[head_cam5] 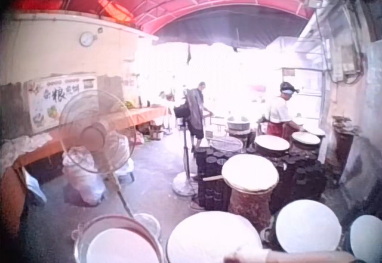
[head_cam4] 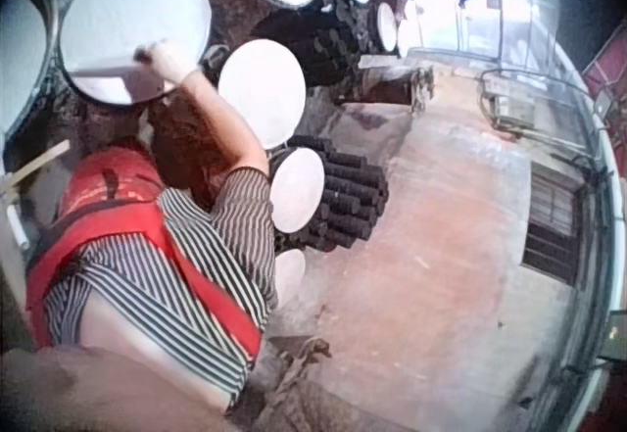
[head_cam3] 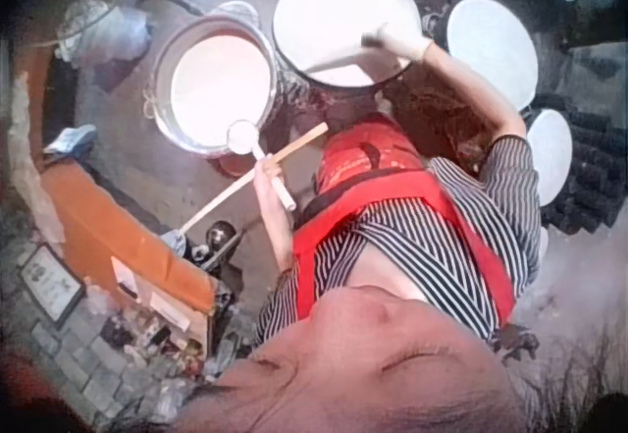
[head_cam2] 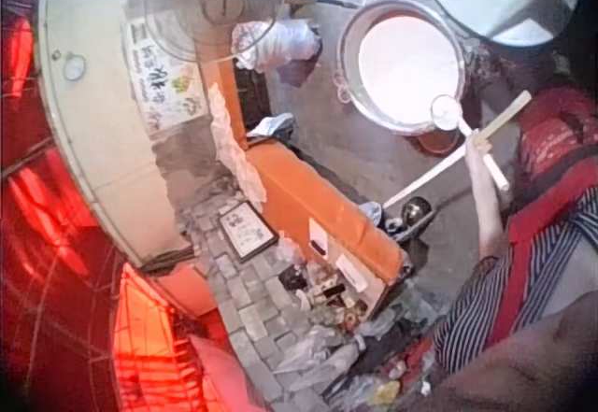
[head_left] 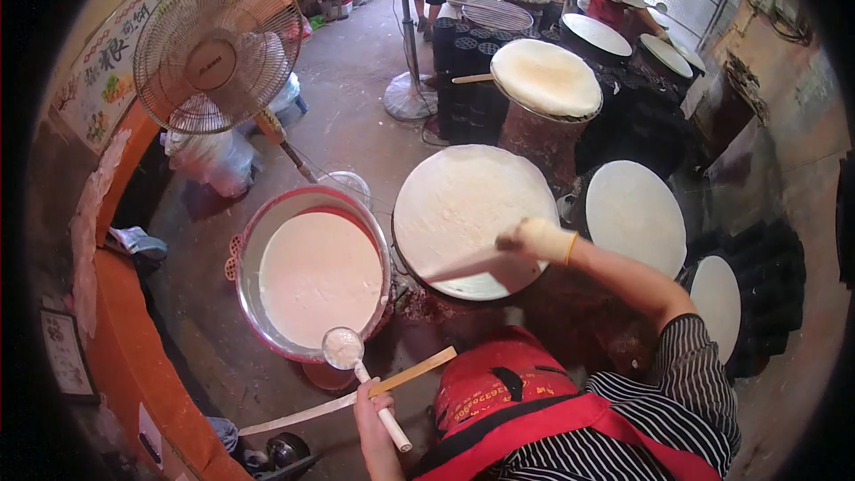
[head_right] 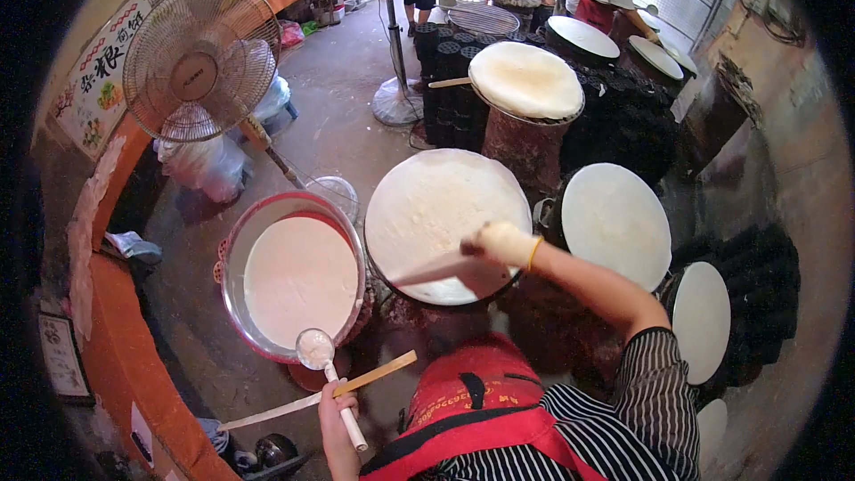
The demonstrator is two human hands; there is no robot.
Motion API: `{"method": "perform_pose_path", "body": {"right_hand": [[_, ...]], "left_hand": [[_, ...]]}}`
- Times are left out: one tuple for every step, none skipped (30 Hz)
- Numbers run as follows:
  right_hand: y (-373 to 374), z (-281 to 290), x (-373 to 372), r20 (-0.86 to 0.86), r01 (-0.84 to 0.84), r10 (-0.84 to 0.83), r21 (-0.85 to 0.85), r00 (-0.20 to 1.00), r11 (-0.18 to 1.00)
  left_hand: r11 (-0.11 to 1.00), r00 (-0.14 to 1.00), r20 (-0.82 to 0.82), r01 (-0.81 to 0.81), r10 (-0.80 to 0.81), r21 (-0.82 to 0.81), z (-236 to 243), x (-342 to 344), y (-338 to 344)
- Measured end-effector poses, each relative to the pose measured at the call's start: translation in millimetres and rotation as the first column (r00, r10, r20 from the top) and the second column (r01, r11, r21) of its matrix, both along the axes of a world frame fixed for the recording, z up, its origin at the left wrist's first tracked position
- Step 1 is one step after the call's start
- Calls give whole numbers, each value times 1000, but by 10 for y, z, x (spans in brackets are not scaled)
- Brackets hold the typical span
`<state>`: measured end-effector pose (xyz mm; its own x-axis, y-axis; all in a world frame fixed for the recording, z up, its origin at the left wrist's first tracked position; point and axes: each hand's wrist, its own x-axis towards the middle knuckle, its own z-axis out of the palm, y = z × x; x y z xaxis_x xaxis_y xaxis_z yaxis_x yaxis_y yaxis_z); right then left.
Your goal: The person spreads batter onto heated circular griddles using a ladle and a wooden stick, then uses the stick to lift and stack the cooked flatbreads onto a pile.
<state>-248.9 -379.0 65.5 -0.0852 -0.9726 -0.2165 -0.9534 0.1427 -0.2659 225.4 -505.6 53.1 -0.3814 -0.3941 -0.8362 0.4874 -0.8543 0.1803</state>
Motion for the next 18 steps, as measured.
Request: {"method": "perform_pose_path", "body": {"right_hand": [[-216, 191, -222, 7, 70, -70, -41, 998, 997], [-474, 653, -368, 181, 137, -106, -167, 978, 976], [-632, 814, -736, 167, 173, -135, -235, 977, 957], [-725, 1201, -877, 496, 311, -136, -290, 857, 905], [-769, 1445, -1180, 652, 476, -239, -211, 719, 854], [-734, 1551, -1673, 706, 584, -266, -253, 657, 771], [-716, 1639, -2185, 762, 678, -271, -282, 588, 679], [-682, 1817, -2565, 929, 674, -68, -212, 364, 708], [-318, 1734, -3607, 990, 793, -67, -61, 127, 606], [-308, 2072, -3217, 841, 867, -307, -320, 446, 382], [-374, 1902, -3433, 878, 895, -247, -337, 411, 292], [-165, 1802, -3747, 939, 930, -152, -266, 310, 252], [24, 1556, -4159, 977, 957, -48, -191, 206, 217], [83, 1206, -4595, 999, 986, 1, -52, 53, 156], [159, 946, -4968, 993, 991, 60, 92, -99, 101], [93, 663, -5038, 981, 985, 117, 140, -151, 99], [44, 320, -4983, 963, 976, 173, 192, -207, 99], [84, 100, -5042, 956, 975, 194, 218, -220, 31]], "left_hand": [[1000, 1000, -9, 3, -3, 18, -33, -51, -59], [999, 1000, -15, -2, 3, 34, -59, -86, -115], [1000, 1000, -18, -2, 2, 28, -67, -186, -165], [999, 1000, 3, 15, -15, 31, 24, -165, -118], [999, 999, 2, 43, -43, 21, 25, -267, -130], [999, 999, -5, 48, -48, 12, 16, -383, -144], [999, 998, -58, 22, -20, 38, 3, -480, -152], [998, 994, -111, -6, 13, 67, -21, -573, -137], [997, 989, -146, 34, -24, 65, -15, -775, -125], [999, 996, -89, -9, 14, 50, 94, -824, -62], [998, 998, -33, -50, 51, 34, 159, -876, -1], [996, 993, -101, -45, 53, 82, 93, -925, 25], [990, 983, -154, -83, 101, 115, -118, -912, 61], [988, 984, -129, -107, 121, 111, -152, -993, 98], [989, 989, -87, -108, 117, 106, -134, -1167, 100], [988, 991, -15, -130, 132, 86, -84, -1288, 129], [987, 989, 47, -143, 140, 74, -15, -1441, 145], [989, 988, 91, -132, 127, 62, 40, -1656, 139]]}}
